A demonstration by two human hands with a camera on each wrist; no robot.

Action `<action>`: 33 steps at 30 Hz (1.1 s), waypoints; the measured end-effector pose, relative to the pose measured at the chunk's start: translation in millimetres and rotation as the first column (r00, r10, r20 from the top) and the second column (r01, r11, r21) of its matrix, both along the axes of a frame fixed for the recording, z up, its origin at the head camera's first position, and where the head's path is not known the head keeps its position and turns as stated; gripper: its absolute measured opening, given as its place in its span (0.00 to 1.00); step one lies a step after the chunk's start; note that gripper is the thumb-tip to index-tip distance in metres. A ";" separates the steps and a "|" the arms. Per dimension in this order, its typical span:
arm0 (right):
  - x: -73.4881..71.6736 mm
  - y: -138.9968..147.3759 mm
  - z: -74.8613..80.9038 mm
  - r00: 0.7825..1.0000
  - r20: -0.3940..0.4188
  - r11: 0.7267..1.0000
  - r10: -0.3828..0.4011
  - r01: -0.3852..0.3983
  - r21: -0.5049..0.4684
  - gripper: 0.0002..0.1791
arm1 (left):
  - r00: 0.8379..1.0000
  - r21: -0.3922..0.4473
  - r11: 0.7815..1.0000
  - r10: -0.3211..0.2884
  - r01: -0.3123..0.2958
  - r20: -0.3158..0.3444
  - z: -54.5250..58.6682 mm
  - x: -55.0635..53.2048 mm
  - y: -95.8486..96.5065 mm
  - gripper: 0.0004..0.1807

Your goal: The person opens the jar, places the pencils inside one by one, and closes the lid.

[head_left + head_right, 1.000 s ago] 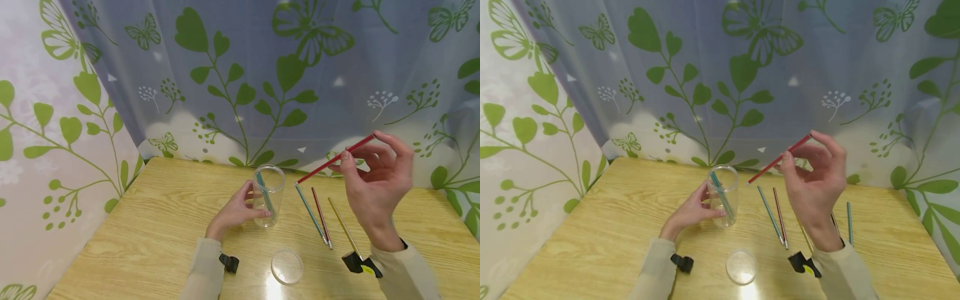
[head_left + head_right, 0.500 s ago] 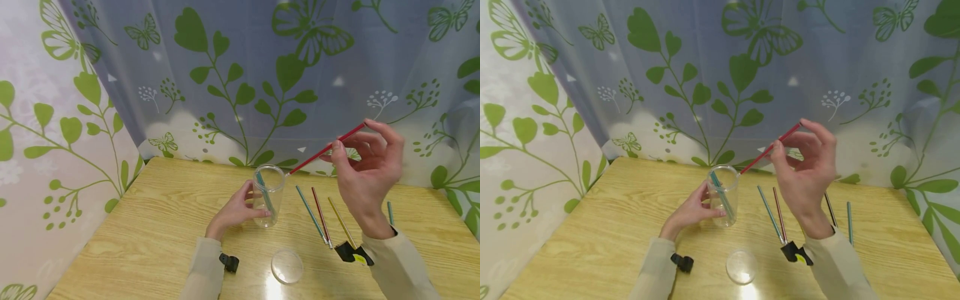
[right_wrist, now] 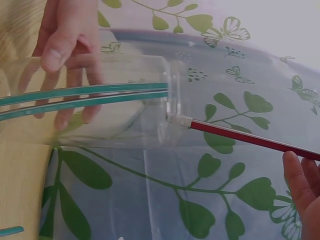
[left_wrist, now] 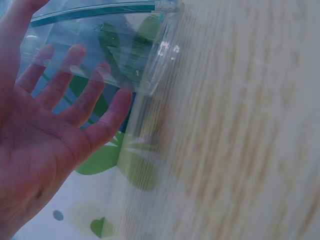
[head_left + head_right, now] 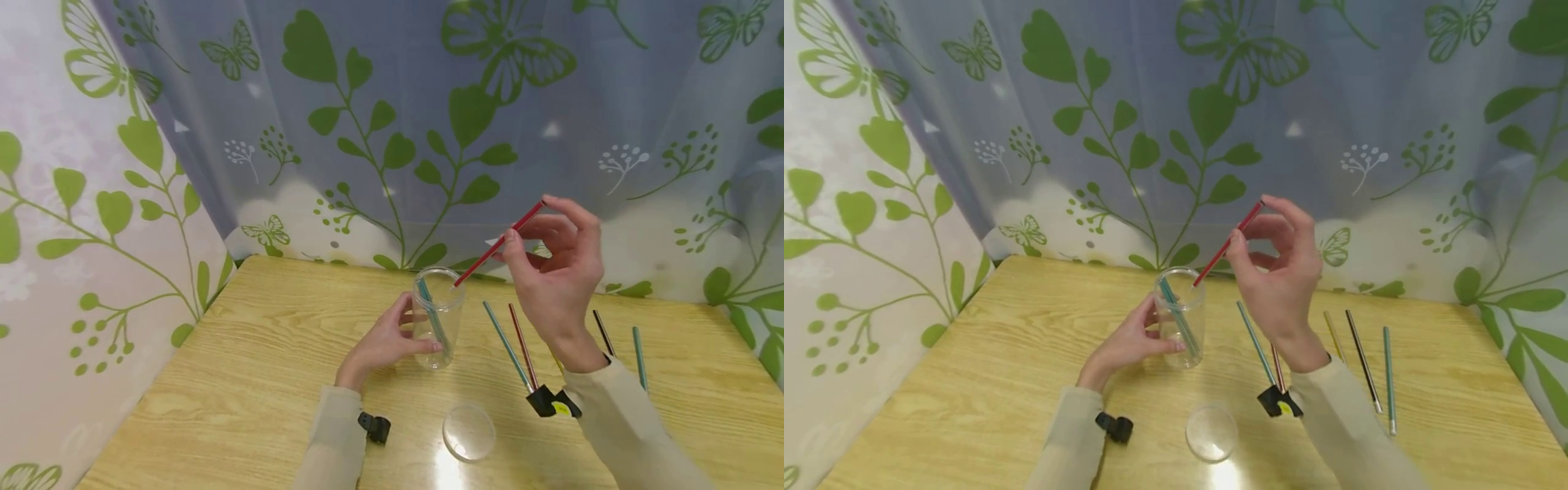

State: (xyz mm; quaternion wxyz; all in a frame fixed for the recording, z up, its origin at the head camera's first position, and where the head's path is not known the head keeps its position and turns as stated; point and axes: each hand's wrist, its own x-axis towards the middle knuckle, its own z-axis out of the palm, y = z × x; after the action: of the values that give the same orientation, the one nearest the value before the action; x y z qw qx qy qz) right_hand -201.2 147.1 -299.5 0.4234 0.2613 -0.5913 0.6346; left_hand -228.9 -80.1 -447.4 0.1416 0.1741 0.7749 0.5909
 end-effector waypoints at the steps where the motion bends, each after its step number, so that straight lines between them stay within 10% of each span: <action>1: -0.3 -0.9 -1.9 1.000 0.007 1.000 0.001 -0.002 0.021 0.27 | 1.000 -0.001 1.000 0.000 0.000 0.000 -0.1 0.1 0.1 0.45; 33: -17.7 -17.4 -42.1 0.998 0.068 0.963 -0.002 -0.016 0.271 0.24 | 1.000 -0.005 1.000 0.007 -0.007 -0.020 -1.5 -1.2 0.5 0.46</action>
State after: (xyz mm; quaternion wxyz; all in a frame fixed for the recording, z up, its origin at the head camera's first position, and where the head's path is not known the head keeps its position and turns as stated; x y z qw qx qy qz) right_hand -218.9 129.7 -341.6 0.3611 0.2973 -0.6856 0.5578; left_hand -230.2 -79.6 -448.8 0.1322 0.1768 0.7784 0.5877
